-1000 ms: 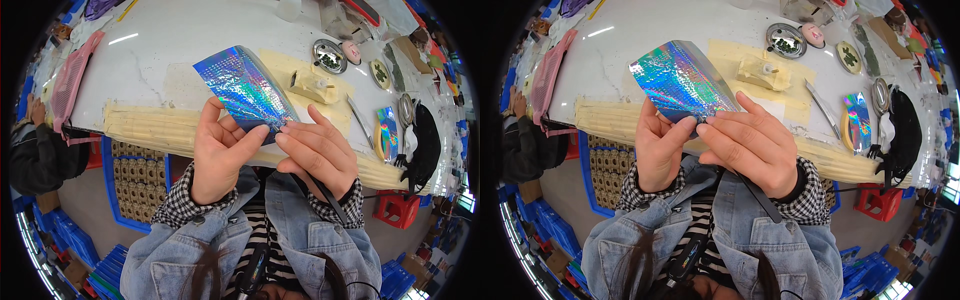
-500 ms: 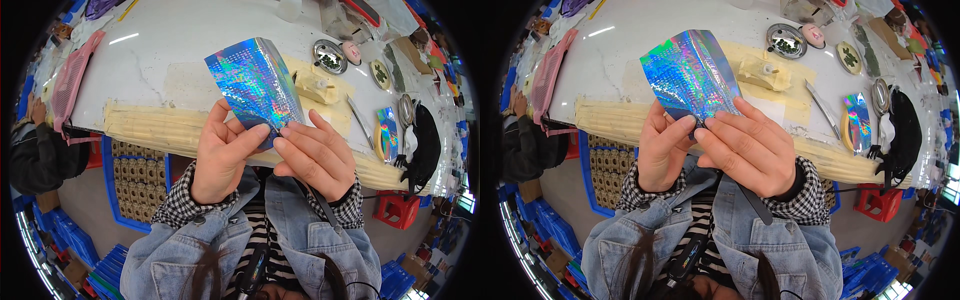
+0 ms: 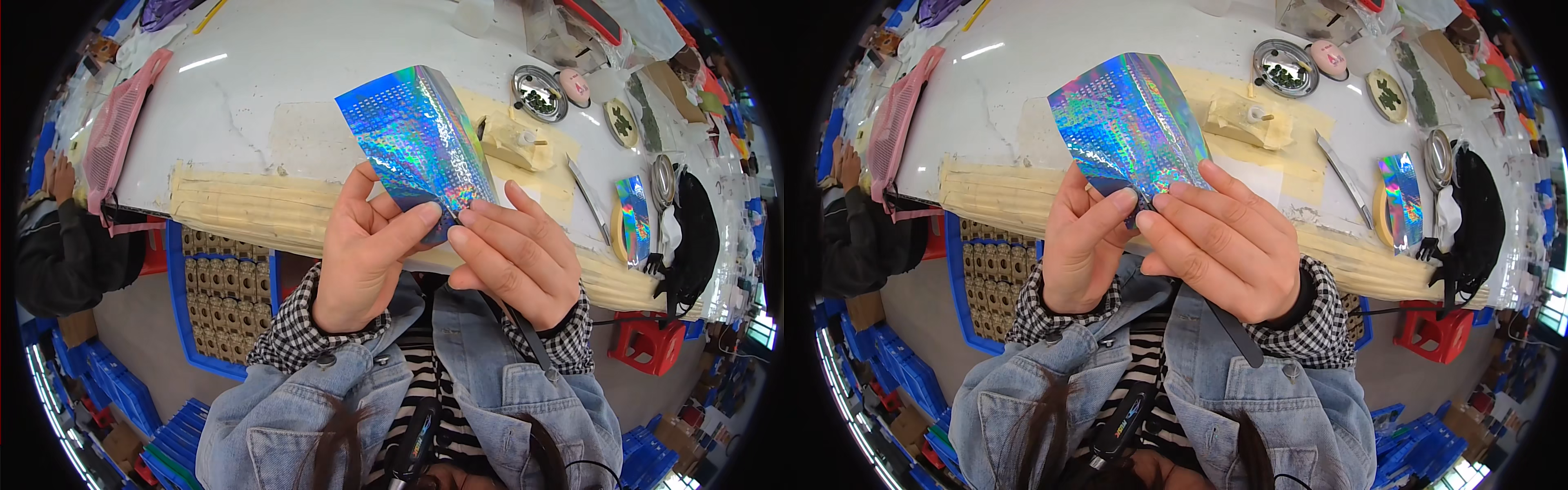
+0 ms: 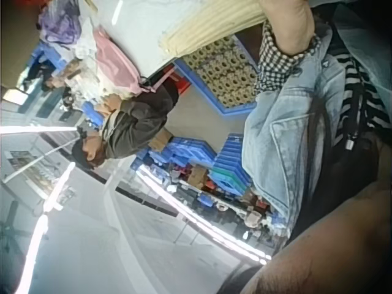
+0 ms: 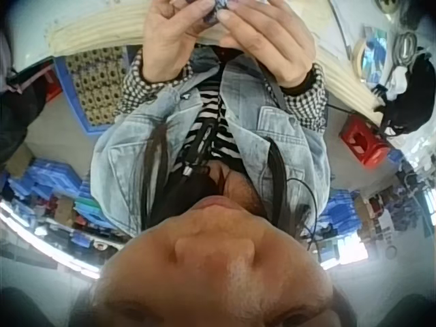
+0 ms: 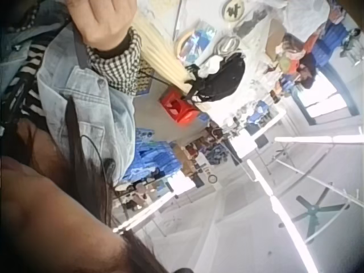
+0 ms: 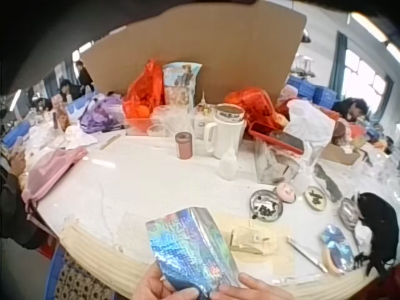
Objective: The worker is carefully handling and inspecting small pieces of holographic film at a factory station.
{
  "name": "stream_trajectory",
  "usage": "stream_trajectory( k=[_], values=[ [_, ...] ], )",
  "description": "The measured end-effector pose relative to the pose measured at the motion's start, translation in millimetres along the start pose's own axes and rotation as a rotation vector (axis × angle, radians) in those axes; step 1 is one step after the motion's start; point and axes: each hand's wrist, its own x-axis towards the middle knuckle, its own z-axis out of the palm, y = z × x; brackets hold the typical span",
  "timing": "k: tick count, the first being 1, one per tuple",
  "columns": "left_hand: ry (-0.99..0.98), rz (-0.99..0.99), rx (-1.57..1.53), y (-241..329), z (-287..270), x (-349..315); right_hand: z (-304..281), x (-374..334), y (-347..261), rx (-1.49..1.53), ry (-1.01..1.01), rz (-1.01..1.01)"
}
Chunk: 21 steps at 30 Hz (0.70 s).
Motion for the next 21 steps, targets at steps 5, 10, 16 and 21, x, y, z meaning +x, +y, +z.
stream_trajectory(
  k=[5, 10, 16, 21],
  values=[
    [0.021, -0.004, 0.014, -0.1, -0.3, 0.2, -0.8, -0.8, 0.8, 0.02, -0.002, 0.011],
    [0.039, 0.002, 0.027, -1.0, 1.5, -0.2, -2.9, -2.0, 0.9, 0.06, -0.01, 0.029],
    [0.035, 0.032, 0.021, -3.5, 0.5, -0.5, -4.4, -5.4, 2.6, 0.2, -0.018, 0.108],
    [0.061, 0.083, 0.041, -5.2, 1.8, -0.8, -7.6, -11.8, 6.7, 0.477, 0.014, 0.242]
  ],
)
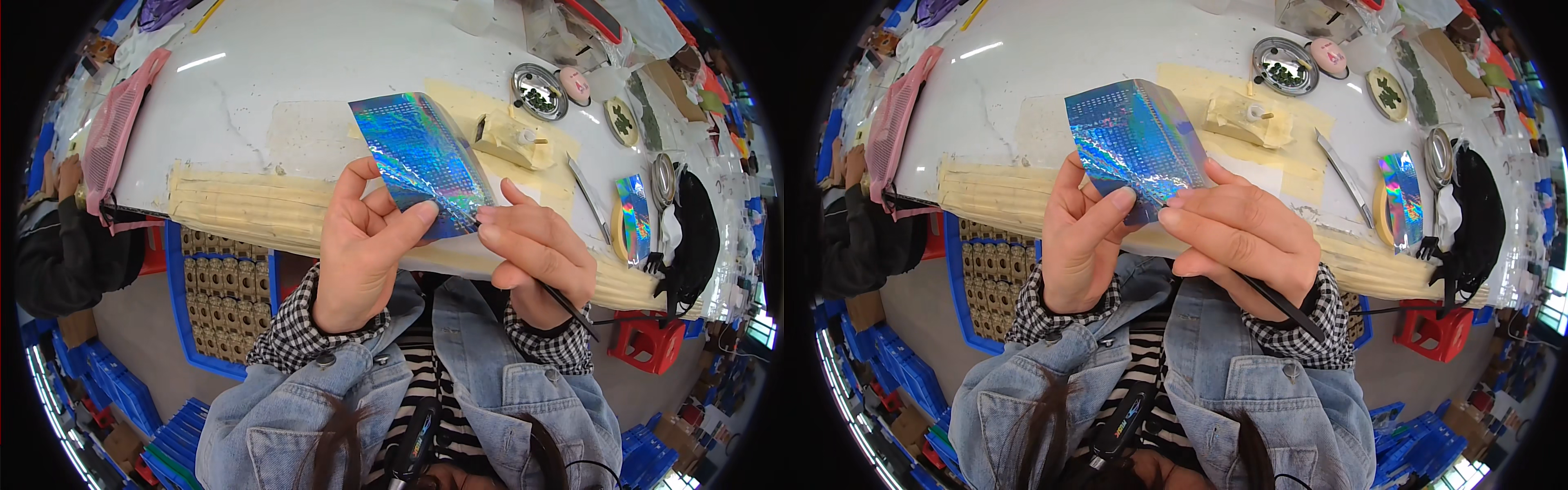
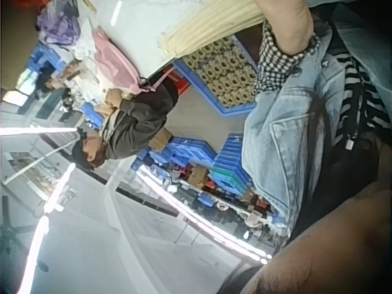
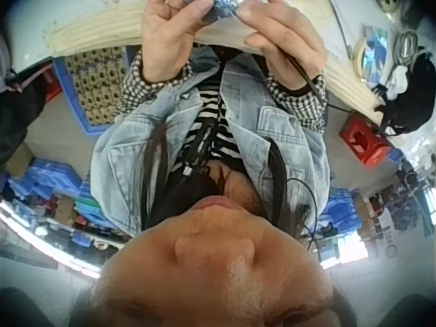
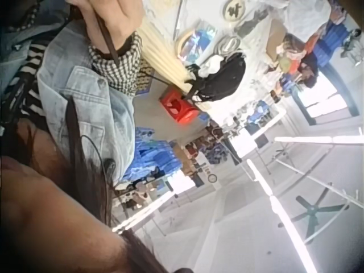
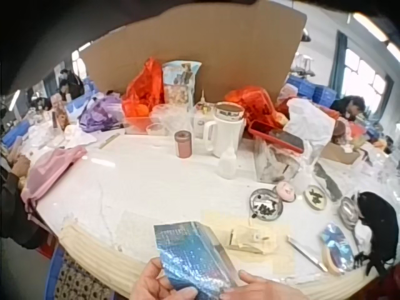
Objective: The worker is carefully handling and inspecting small pieces of holographic film at a factory station.
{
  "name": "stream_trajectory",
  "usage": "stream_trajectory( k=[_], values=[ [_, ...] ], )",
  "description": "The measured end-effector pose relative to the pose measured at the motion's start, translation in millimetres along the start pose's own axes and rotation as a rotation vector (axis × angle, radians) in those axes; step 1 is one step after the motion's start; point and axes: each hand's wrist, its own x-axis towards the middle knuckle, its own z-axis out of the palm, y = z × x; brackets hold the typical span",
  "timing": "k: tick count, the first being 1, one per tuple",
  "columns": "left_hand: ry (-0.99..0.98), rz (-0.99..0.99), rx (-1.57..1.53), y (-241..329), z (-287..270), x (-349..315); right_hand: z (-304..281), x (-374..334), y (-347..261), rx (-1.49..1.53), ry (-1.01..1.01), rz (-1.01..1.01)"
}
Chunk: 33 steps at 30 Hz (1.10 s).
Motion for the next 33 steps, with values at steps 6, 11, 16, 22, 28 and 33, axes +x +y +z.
stream_trajectory(
  k=[6, 11, 16, 22, 28, 33],
  values=[
    [0.031, 0.078, 0.044, 0.2, -6.5, 2.0, -17.7, -11.5, -1.0, -0.114, 0.024, 0.072],
    [0.033, 0.11, 0.018, -2.2, -7.9, 5.2, -18.6, -29.3, 12.5, -0.473, -0.028, 0.08],
    [0.042, 0.128, 0.073, -3.2, -8.0, 5.6, -11.4, -33.5, 19.1, -0.641, -0.129, 0.041],
    [0.06, 0.141, 0.072, -0.8, -11.0, 5.9, -9.8, -35.9, 20.4, -0.598, -0.114, 0.082],
    [0.064, 0.14, 0.062, -1.7, -9.6, 6.8, -13.6, -35.8, 18.3, -0.533, -0.083, 0.137],
    [0.062, 0.14, 0.109, 0.1, -8.2, 5.9, -16.8, -34.7, 14.3, -0.414, -0.004, 0.164]
  ],
)
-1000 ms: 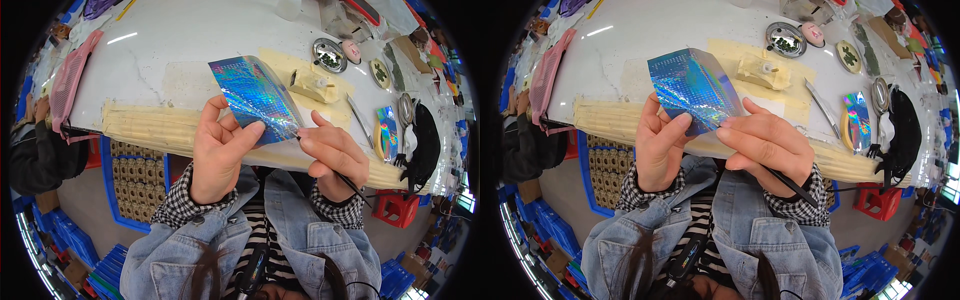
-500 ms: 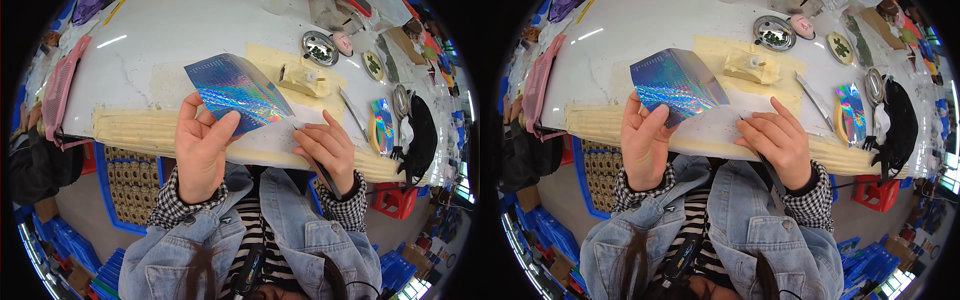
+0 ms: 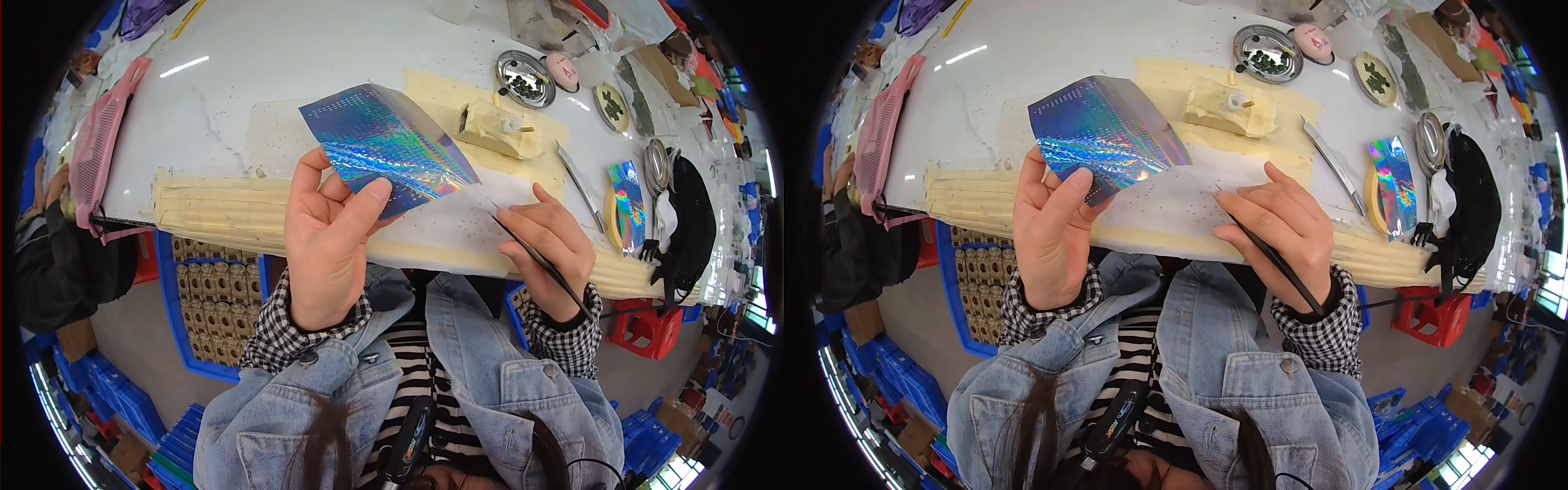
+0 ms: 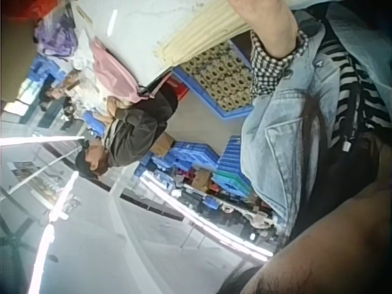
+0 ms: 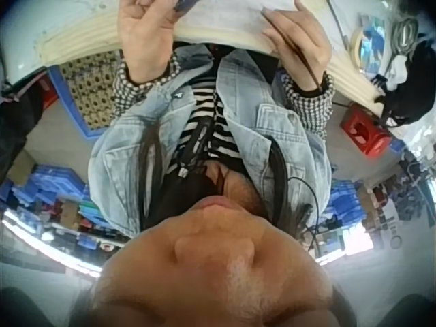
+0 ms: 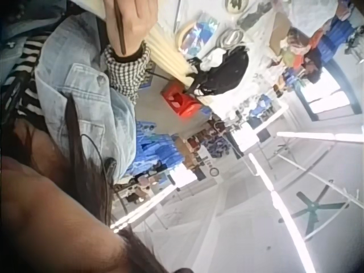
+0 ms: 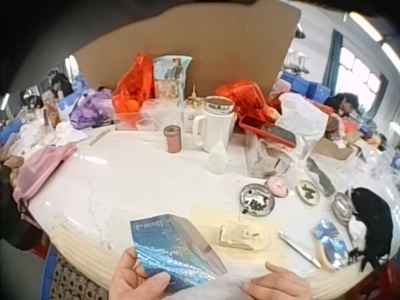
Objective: The worker is carefully handling and inspecting small pieces of holographic film at a factory station.
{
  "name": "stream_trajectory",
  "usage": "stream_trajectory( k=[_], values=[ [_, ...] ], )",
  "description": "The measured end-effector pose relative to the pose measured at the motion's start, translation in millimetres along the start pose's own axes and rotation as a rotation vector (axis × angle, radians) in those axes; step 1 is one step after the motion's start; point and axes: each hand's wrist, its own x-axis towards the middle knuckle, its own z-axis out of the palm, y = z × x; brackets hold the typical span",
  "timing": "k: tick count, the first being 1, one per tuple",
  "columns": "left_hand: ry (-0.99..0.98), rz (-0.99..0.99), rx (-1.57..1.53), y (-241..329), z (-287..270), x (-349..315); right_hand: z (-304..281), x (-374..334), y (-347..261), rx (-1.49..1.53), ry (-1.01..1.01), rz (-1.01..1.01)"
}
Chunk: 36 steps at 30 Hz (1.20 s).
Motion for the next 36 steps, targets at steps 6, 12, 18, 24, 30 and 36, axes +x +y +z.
stream_trajectory(
  k=[6, 12, 18, 24, 30, 36],
  values=[
    [0.008, -0.013, 0.009, 0.3, 1.9, 0.7, -10.4, 12.1, -18.0, 0.103, 0.117, -0.122],
    [-0.015, -0.009, 0.039, 1.1, 4.4, -3.0, 6.6, 33.3, -35.2, 0.042, 0.067, -0.313],
    [-0.055, -0.011, 0.065, 2.5, 1.2, -3.8, 13.6, 40.1, -39.7, 0.001, 0.063, -0.34],
    [-0.041, -0.038, 0.053, 1.4, 1.6, -5.4, 13.6, 40.0, -39.5, -0.024, 0.039, -0.331],
    [-0.042, -0.032, 0.041, 3.2, 2.8, -6.7, 15.2, 40.2, -40.2, -0.004, 0.036, -0.316],
    [-0.044, -0.038, 0.041, 2.9, 2.8, -6.3, 15.6, 40.0, -39.5, 0.008, 0.046, -0.318]
  ],
)
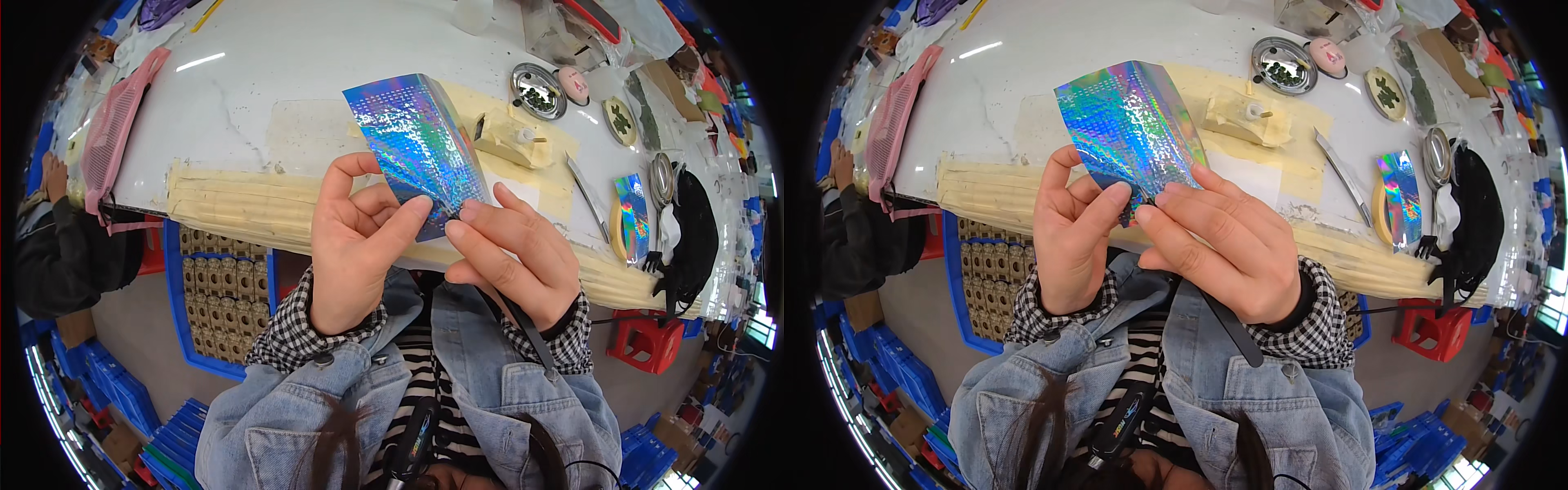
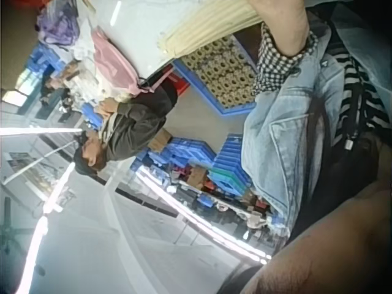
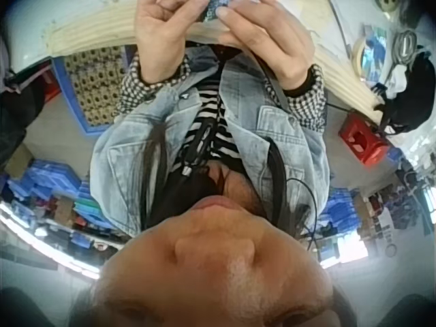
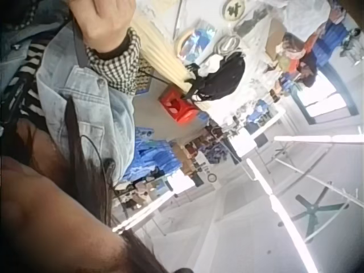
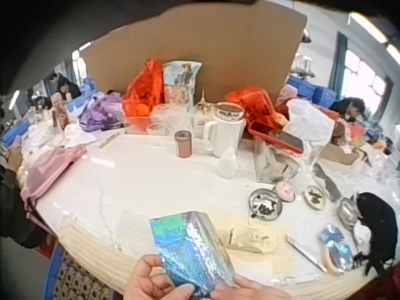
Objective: The worker is carefully handling and inspecting small pieces of holographic film at a factory station.
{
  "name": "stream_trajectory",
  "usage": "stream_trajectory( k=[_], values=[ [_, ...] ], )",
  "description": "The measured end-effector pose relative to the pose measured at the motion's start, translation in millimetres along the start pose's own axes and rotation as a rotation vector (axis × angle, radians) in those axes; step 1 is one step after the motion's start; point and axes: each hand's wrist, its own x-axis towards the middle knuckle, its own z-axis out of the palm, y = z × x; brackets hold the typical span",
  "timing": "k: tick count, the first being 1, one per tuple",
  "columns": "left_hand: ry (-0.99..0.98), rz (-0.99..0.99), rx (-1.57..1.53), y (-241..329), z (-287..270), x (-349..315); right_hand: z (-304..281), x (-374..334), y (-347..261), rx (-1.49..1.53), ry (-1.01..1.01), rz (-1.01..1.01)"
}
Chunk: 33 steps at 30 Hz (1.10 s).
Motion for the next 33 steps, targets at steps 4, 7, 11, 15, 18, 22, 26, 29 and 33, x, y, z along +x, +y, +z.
stream_trajectory(
  k=[4, 7, 11, 15, 18, 22, 26, 29, 33],
  values=[
    [0.017, 0.003, -0.008, 0.0, 0.9, -0.2, 0.9, 0.3, 0.8, -0.003, -0.008, 0.0],
    [0.03, 0.01, -0.014, -1.0, 1.8, 0.4, 0.1, 0.8, 0.2, -0.01, -0.017, 0.011],
    [0.026, 0.021, 0.001, -1.6, 2.1, 0.6, 0.0, 1.4, 0.4, -0.016, -0.022, 0.018],
    [0.029, 0.02, 0.004, -1.7, 3.0, 0.9, 0.3, 1.2, 0.6, -0.013, -0.018, 0.022],
    [0.035, 0.009, -0.011, -2.4, 3.5, 0.6, 1.0, 0.7, 1.4, -0.011, -0.019, 0.023],
    [0.033, -0.005, -0.013, -1.5, 3.5, 0.3, 0.6, 1.0, 1.2, -0.012, -0.019, 0.013],
    [0.031, -0.067, -0.068, 0.1, 3.4, 1.3, 0.1, 0.1, 1.6, -0.041, -0.014, -0.02],
    [0.021, -0.093, -0.109, -0.8, 1.9, 2.1, 1.0, -1.0, 2.7, -0.056, -0.01, -0.054],
    [0.005, -0.092, -0.134, -0.5, 1.9, 1.8, 1.0, -0.8, 2.7, -0.053, -0.014, -0.068]
  ],
)
